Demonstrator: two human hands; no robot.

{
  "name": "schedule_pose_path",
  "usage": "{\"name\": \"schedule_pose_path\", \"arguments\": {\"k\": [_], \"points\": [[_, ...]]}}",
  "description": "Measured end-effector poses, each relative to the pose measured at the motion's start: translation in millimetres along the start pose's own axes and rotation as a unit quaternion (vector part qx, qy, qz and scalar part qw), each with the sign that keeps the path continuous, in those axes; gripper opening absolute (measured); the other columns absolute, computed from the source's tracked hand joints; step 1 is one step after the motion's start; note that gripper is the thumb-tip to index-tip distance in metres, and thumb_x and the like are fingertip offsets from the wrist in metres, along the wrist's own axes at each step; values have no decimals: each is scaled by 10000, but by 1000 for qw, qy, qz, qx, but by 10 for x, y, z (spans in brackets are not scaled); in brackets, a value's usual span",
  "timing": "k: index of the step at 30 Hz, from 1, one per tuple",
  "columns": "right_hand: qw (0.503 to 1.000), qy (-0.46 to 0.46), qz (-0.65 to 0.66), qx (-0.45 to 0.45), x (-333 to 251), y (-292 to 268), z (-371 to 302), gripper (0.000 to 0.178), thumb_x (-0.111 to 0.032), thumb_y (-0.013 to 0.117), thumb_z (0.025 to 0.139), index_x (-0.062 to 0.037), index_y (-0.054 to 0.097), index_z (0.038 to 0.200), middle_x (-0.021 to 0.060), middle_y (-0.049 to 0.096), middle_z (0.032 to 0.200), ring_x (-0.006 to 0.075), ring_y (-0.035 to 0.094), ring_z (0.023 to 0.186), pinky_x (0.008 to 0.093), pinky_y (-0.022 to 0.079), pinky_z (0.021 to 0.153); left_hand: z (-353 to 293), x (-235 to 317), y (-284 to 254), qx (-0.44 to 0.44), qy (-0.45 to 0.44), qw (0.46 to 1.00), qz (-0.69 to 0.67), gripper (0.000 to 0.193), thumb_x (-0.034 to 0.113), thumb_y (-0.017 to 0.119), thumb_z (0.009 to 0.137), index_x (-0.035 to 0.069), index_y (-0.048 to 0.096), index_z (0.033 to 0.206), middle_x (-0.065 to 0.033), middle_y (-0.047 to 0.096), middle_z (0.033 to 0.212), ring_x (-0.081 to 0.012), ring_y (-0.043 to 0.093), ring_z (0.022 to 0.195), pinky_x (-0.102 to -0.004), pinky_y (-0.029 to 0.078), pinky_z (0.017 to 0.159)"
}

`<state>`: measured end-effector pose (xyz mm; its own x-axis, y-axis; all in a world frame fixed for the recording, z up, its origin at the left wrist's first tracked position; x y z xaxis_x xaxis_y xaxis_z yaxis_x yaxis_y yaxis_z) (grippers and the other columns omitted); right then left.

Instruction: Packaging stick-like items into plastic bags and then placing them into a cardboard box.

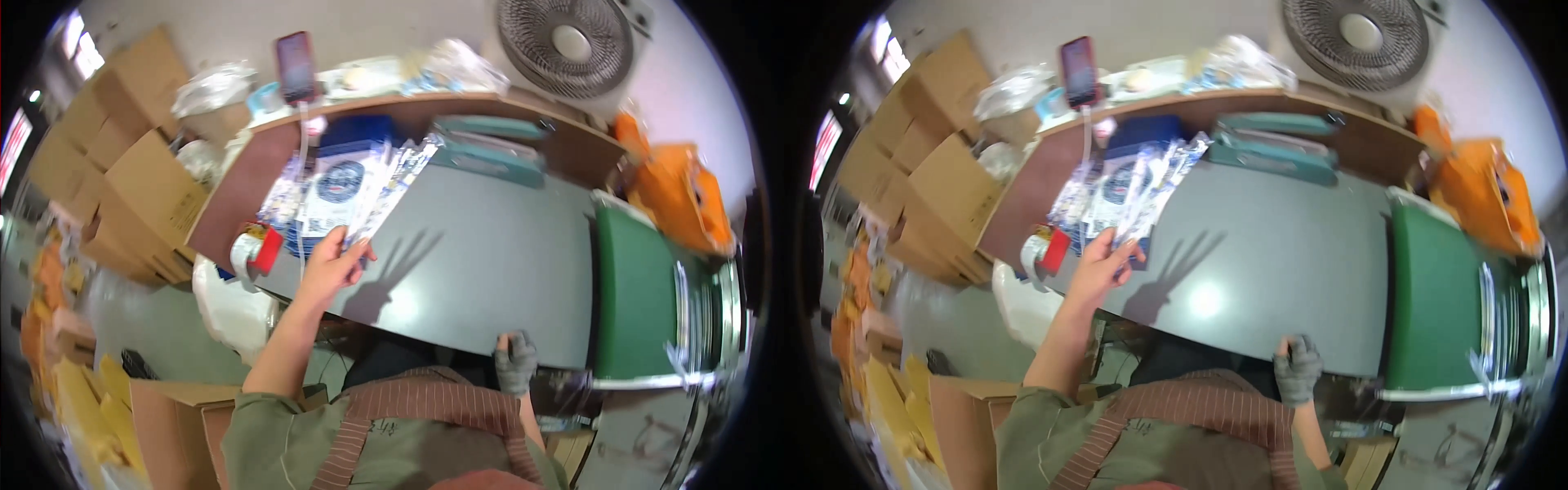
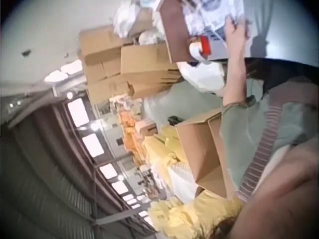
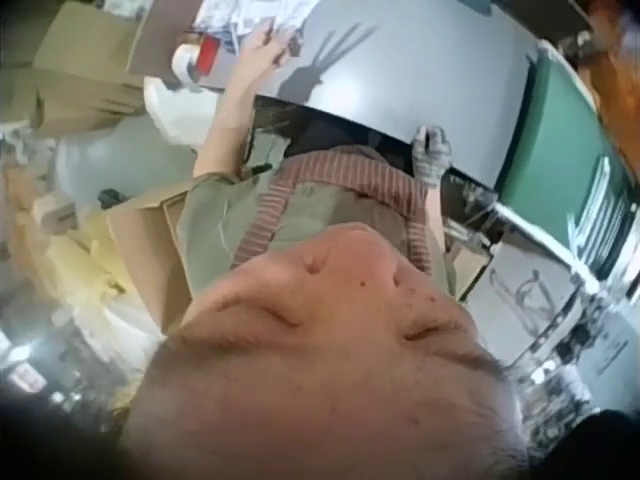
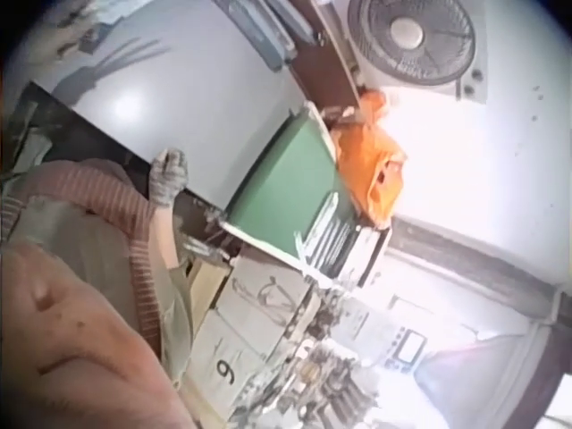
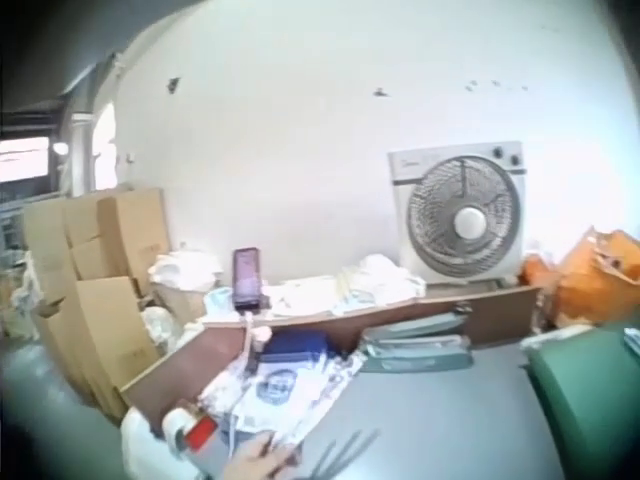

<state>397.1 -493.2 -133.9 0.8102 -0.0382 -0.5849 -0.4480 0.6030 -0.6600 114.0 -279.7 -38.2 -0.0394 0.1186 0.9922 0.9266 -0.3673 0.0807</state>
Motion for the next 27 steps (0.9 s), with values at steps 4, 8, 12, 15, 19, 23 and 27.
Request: {"name": "schedule_pose_path", "arguments": {"k": [4,8,12,15,19,23,27], "points": [[999,-1,43,22,-72,-179,-47,48,-73,623,835,-58,578,836,117,593,776,307,580,671,367,478,614,456,-924,672,17,-147,986,75,253,256,597,928,86,598,1116,20,541,749,-50,401,492,-209,298,425],[998,33,54,29,21,-361,-230,48,-85,618,848,-41,600,847,119,600,787,290,582,665,353,468,613,574,-1238,851,-49,-59,983,166,229,212,573,931,41,584,1084,4,545,742,-54,425,502,-219,305,417],[998,47,41,24,53,-526,-316,67,-62,635,824,-55,603,882,121,608,800,295,596,694,360,485,637,468,-1217,898,-67,-98,978,174,186,194,576,928,36,580,1024,-1,542,737,-54,421,490,-219,296,413],[998,-12,-33,54,1,-748,-205,117,-56,662,787,-77,604,886,119,615,810,302,601,699,376,495,639,439,-1107,997,-81,-80,983,142,189,207,582,927,23,552,957,-2,525,716,-51,407,474,-220,290,406],[959,-59,-252,116,174,-1419,-10,297,-117,679,763,-115,573,1041,127,602,1037,326,599,909,432,497,759,378,-1125,1062,-122,-99,971,182,149,229,578,936,92,528,906,46,473,675,-30,377,478,-190,261,405],[912,126,-373,113,897,-2406,228,398,-101,670,777,-101,550,1157,144,541,1191,356,542,1068,415,471,884,209,-693,564,8,-38,983,180,167,260,519,964,113,591,927,62,471,681,-18,387,523,-188,278,406],[886,256,-388,7,1807,-3121,-175,310,-124,672,780,-87,595,1078,162,589,1075,358,562,1008,431,457,863,448,39,-785,191,222,886,359,274,255,422,974,52,602,1013,-47,572,741,-153,509,582,-288,409,541]]}}
Point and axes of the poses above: each hand's wrist, its own z-axis towards the middle knuckle, its own y-axis out of the palm, x = y × z, the point moved 6 cm from there along z, towards the middle knuckle
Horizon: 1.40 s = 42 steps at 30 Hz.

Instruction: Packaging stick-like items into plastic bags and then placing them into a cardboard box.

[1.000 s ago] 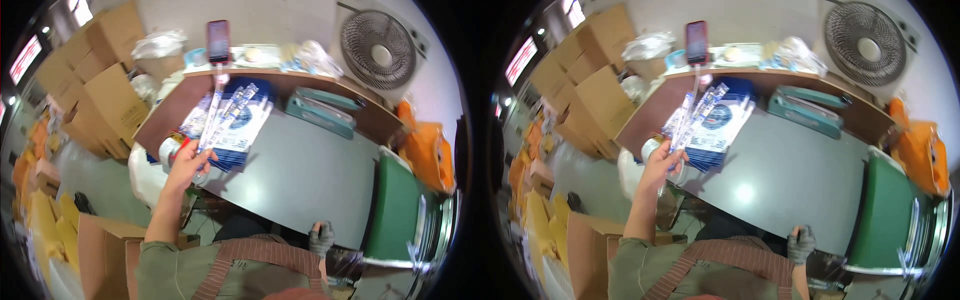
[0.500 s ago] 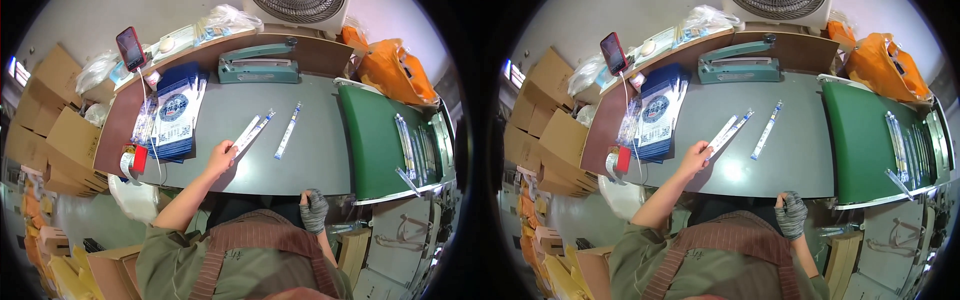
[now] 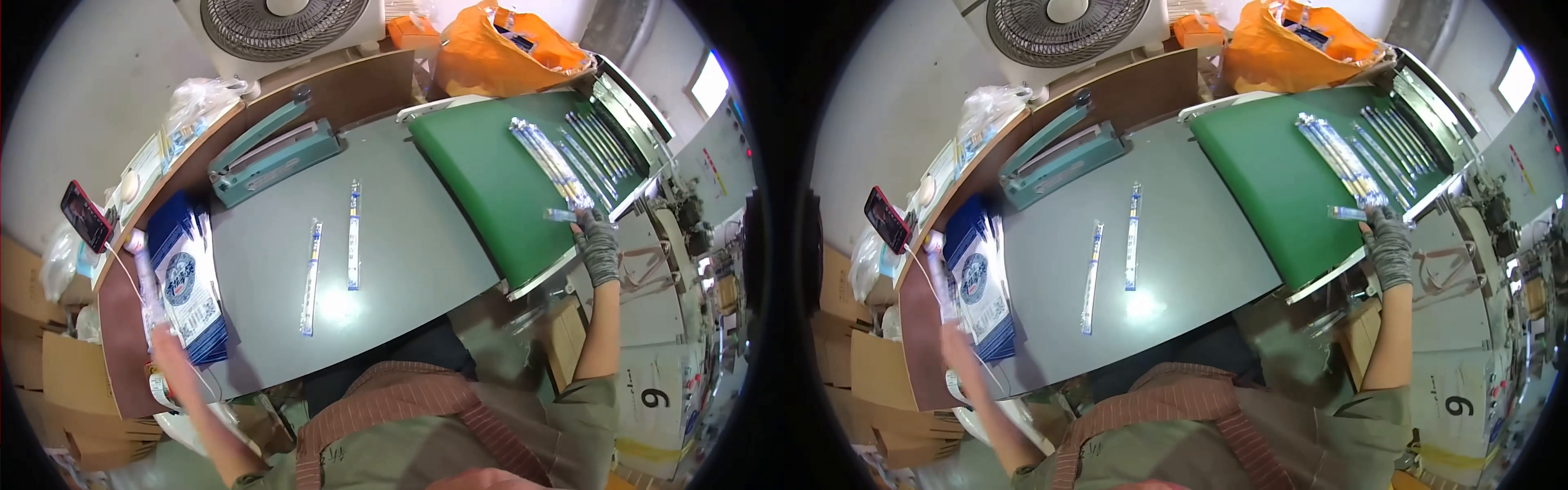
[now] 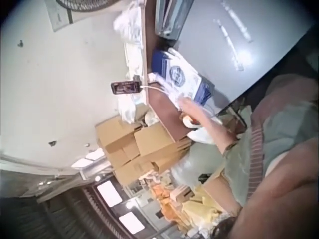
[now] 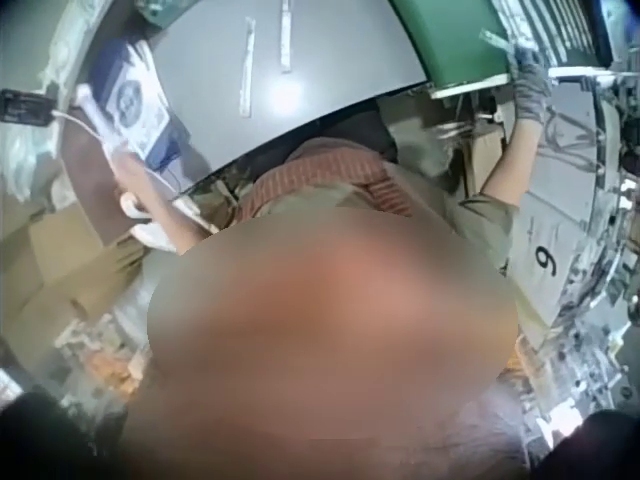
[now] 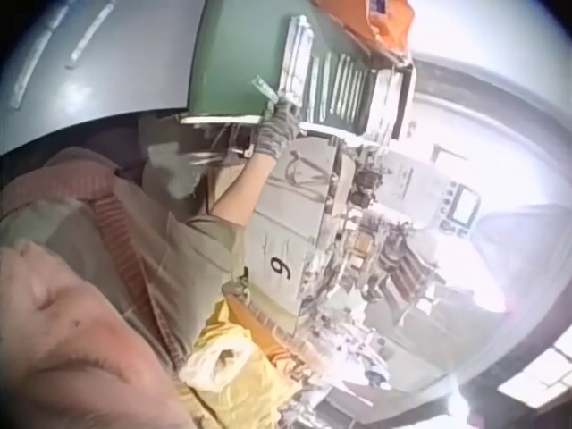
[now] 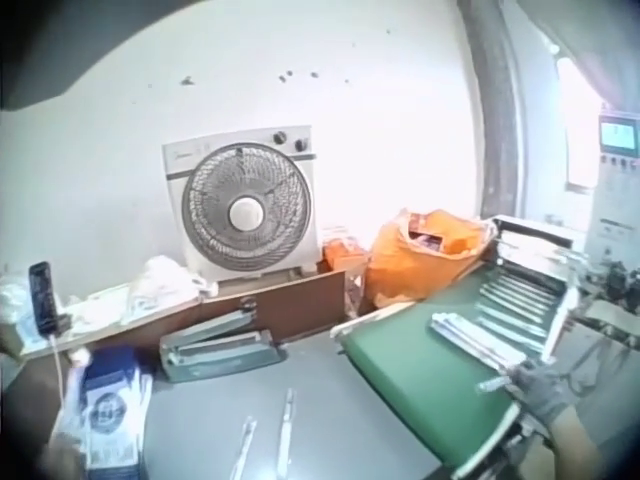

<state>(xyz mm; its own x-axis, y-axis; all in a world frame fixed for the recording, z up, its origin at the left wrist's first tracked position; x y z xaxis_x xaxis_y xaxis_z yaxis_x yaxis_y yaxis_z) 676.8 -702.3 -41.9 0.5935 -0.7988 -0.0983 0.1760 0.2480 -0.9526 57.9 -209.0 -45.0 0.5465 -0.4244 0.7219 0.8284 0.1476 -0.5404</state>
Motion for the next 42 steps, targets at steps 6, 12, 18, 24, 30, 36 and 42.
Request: {"name": "schedule_pose_path", "arguments": {"k": [6,12,18,24,30,36,42], "points": [[987,-154,14,36,-235,102,149,130,-156,574,893,-30,571,928,190,576,901,379,543,894,475,434,753,403,-263,-765,-78,-125,904,401,374,327,400,944,47,642,999,-241,633,981,-428,593,931,-520,447,771],[974,-146,169,-43,-597,252,708,154,-171,557,939,-23,557,984,113,565,815,221,539,754,331,457,740,657,-440,-840,-173,-139,939,265,305,267,544,896,-17,655,892,-229,628,795,-362,610,746,-420,466,720],[954,-89,283,-32,-195,542,1294,201,-104,563,943,-3,555,1117,47,608,945,129,522,832,260,452,810,357,-634,-1285,-79,-176,947,255,296,262,543,892,-3,675,896,-224,628,788,-346,616,741,-409,466,722],[965,-28,261,2,134,1000,2013,254,-169,583,939,-5,572,1133,44,626,984,137,558,883,278,456,842,563,-1326,-1000,25,-126,928,351,464,312,571,886,-9,559,1221,-249,542,1245,-391,533,1124,-401,423,966],[892,-17,451,26,734,1376,2403,313,-159,593,933,11,528,1188,97,578,1152,165,516,1057,258,394,941,1623,-328,-338,161,63,969,179,832,389,705,797,-110,348,1358,-301,431,1343,-390,419,1273,-419,325,1071],[883,-56,453,105,127,937,1907,288,-168,578,943,-23,520,1185,61,551,1112,160,507,1032,278,391,940,2514,-227,-421,188,33,978,90,1048,446,826,644,-137,315,1349,-313,458,1304,-360,486,1218,-391,388,1019],[926,39,375,36,1015,1102,1746,303,-185,528,964,-51,520,1236,81,556,1218,184,509,1109,292,382,970,2493,105,44,264,-118,941,177,921,397,848,610,-87,377,1236,-255,436,1223,-387,461,1153,-425,423,978]]}}
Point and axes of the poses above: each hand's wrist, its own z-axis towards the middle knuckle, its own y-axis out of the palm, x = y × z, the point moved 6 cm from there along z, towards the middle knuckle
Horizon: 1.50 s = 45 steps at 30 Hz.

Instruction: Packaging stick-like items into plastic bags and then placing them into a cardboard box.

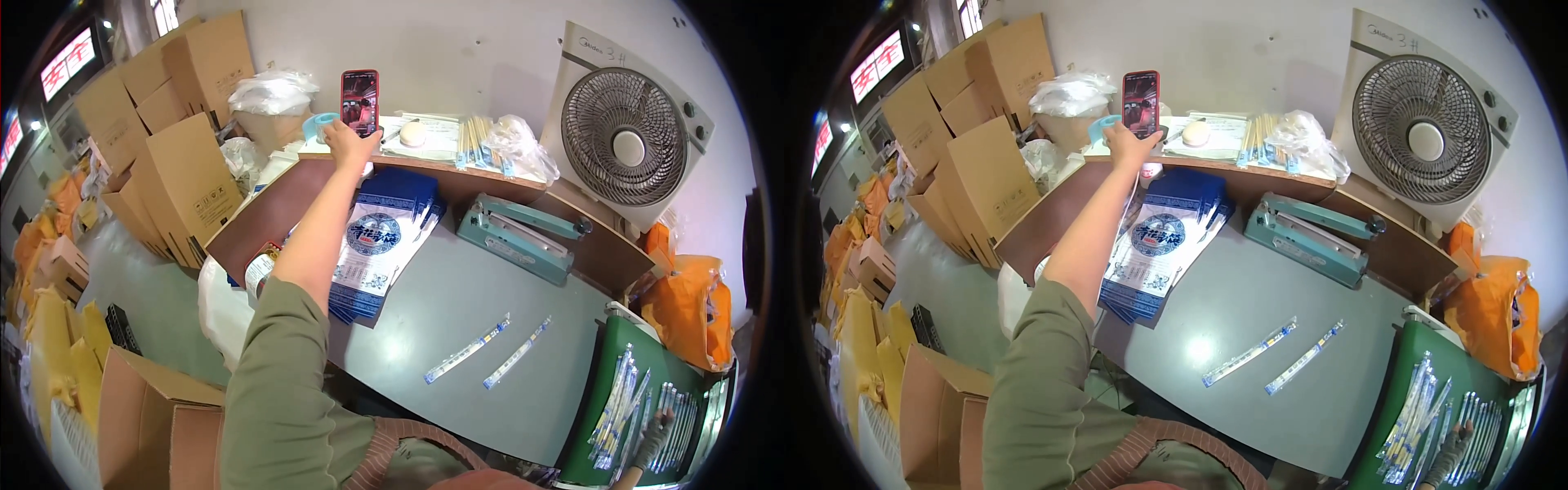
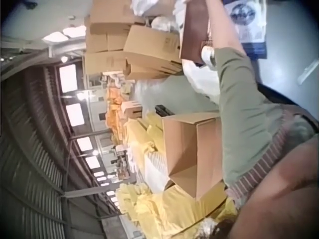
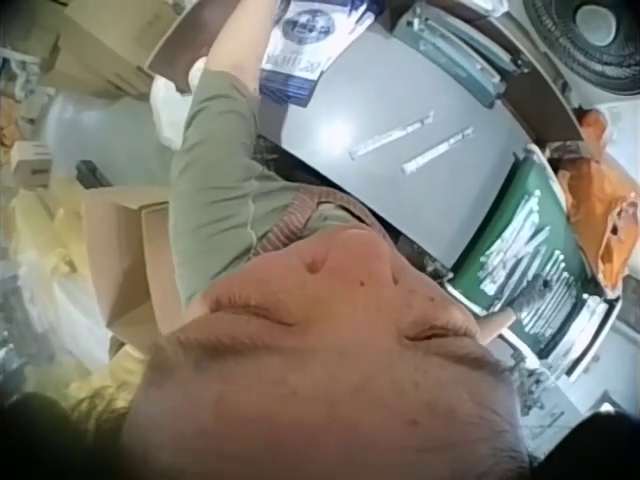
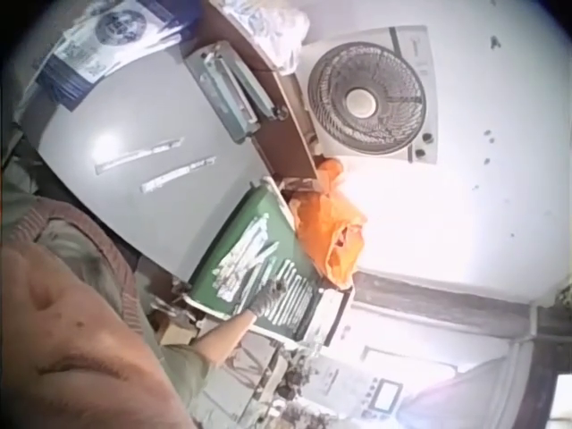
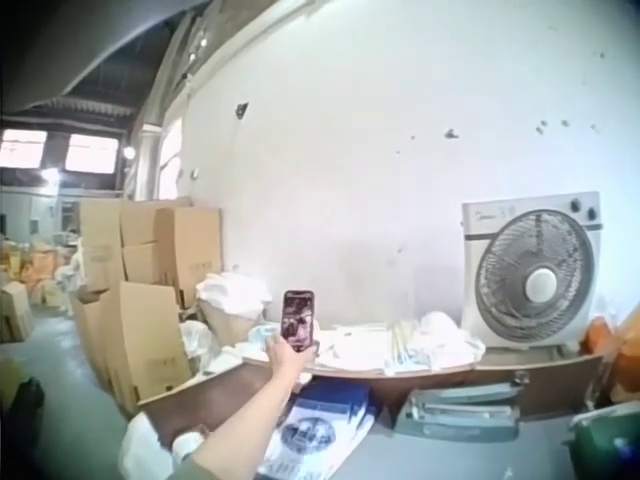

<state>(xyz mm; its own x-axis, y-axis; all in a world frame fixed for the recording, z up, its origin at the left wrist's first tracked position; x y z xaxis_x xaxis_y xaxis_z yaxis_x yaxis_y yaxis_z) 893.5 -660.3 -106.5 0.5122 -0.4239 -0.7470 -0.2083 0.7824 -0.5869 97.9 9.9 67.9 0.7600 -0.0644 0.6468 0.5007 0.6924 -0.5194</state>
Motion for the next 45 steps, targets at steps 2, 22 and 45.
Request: {"name": "schedule_pose_path", "arguments": {"k": [2,22,45], "points": [[993,7,-109,46,-987,209,-393,363,-298,620,888,-52,579,1152,155,670,936,312,609,796,387,483,749,-64,-6,-139,32,-30,999,-2,837,359,840,623,-58,388,1191,-230,425,1198,-383,458,1134,-442,425,967],[905,-62,-396,145,-623,-136,-159,526,-525,532,892,-65,569,1145,96,654,721,252,612,602,387,486,542,-186,-91,18,82,-1,994,-74,1037,393,792,684,-149,228,1365,-272,375,1290,-418,431,1181,-439,382,1013],[745,-330,-579,27,389,-403,2,333,-118,489,963,-49,494,1289,153,525,1319,266,499,1220,339,361,1050,-4064,409,150,-512,331,755,-240,611,358,597,896,4,407,1357,-220,309,1442,-375,316,1331,-472,292,1073]]}}
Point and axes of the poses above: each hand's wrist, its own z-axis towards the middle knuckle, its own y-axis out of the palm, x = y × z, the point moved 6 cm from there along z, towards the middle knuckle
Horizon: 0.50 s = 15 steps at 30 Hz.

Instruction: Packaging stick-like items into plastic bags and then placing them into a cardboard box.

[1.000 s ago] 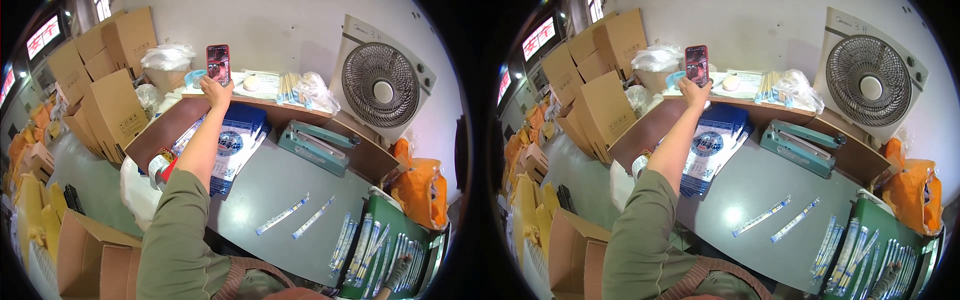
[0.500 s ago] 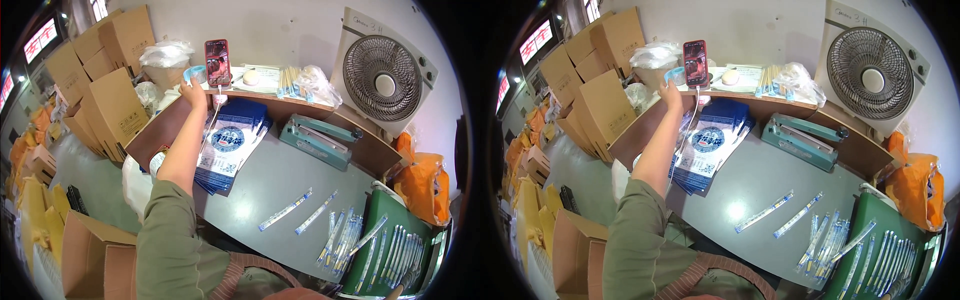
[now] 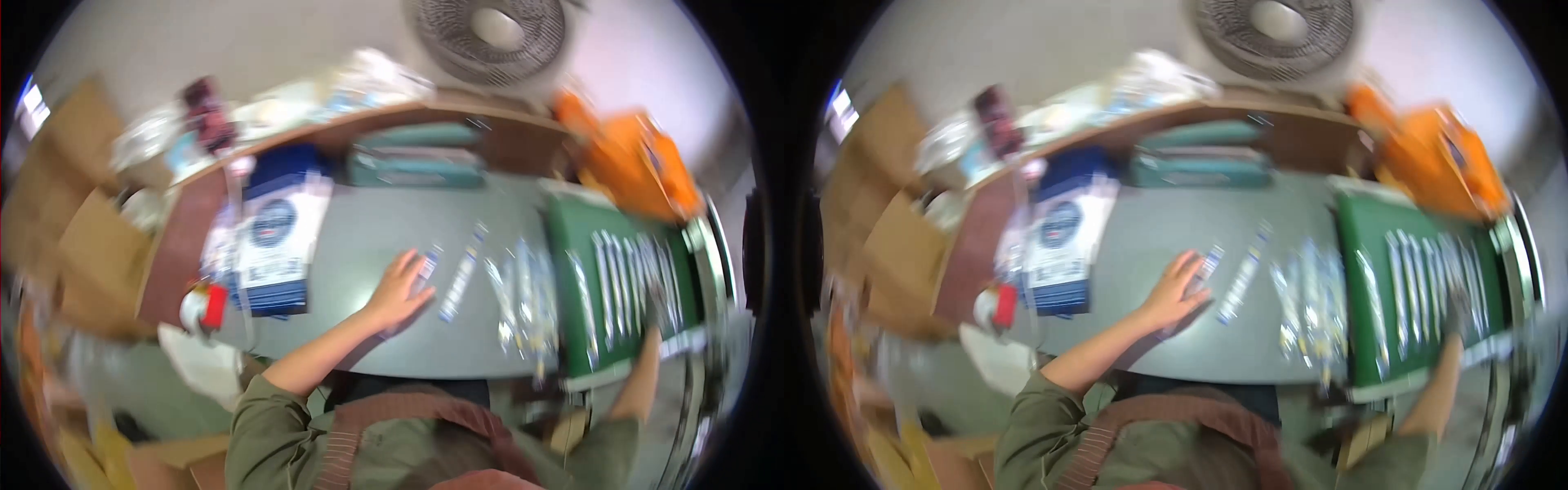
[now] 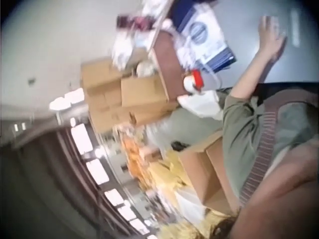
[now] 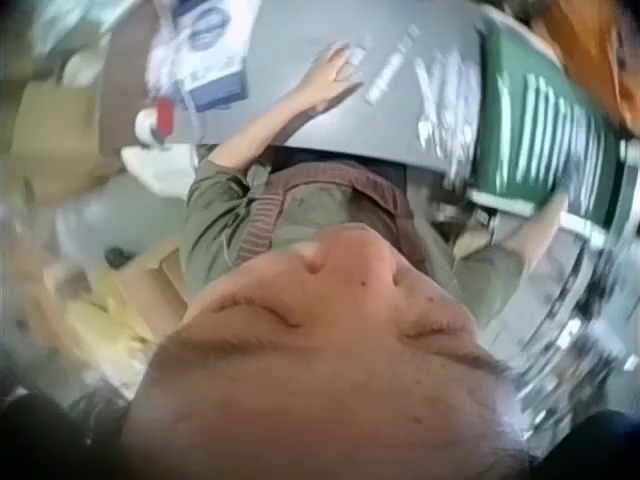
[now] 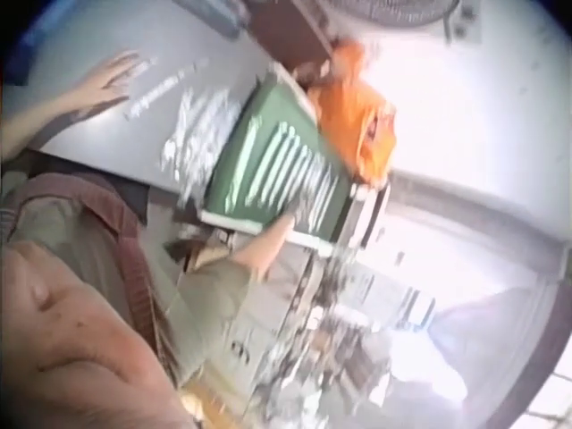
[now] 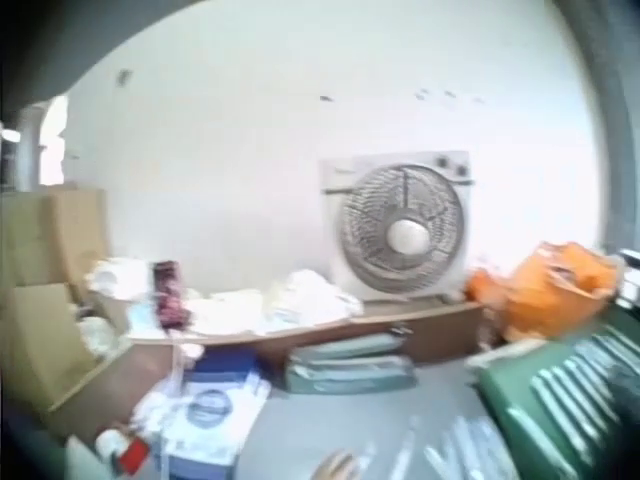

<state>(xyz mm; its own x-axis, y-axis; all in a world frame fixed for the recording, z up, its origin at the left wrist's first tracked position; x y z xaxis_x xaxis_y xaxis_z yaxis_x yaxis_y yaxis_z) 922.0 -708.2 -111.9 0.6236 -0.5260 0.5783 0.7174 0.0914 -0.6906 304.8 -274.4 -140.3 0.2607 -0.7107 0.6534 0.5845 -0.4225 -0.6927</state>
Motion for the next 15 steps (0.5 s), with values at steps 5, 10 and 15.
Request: {"name": "schedule_pose_path", "arguments": {"k": [5,10,15], "points": [[898,236,336,-158,-1702,-1807,632,603,-425,521,922,-49,409,1380,230,502,1309,357,494,1206,389,373,1024,176,552,599,-48,-7,996,75,703,407,525,917,-116,337,1347,-262,234,1483,-445,217,1367,-527,176,1111],[947,75,306,-62,-3151,-2896,774,759,-482,564,872,50,359,1373,287,436,1340,399,449,1238,439,349,1051,275,759,930,6,-26,1000,-15,731,404,522,924,-105,279,1389,-286,182,1498,-458,157,1388,-516,163,1119],[955,127,223,-149,-3659,-2430,835,837,-576,451,885,49,294,1418,294,351,1417,400,410,1279,441,316,1080,215,725,866,30,-7,997,-69,758,392,536,922,-87,228,1423,-269,146,1518,-445,117,1406,-490,141,1139]]}}
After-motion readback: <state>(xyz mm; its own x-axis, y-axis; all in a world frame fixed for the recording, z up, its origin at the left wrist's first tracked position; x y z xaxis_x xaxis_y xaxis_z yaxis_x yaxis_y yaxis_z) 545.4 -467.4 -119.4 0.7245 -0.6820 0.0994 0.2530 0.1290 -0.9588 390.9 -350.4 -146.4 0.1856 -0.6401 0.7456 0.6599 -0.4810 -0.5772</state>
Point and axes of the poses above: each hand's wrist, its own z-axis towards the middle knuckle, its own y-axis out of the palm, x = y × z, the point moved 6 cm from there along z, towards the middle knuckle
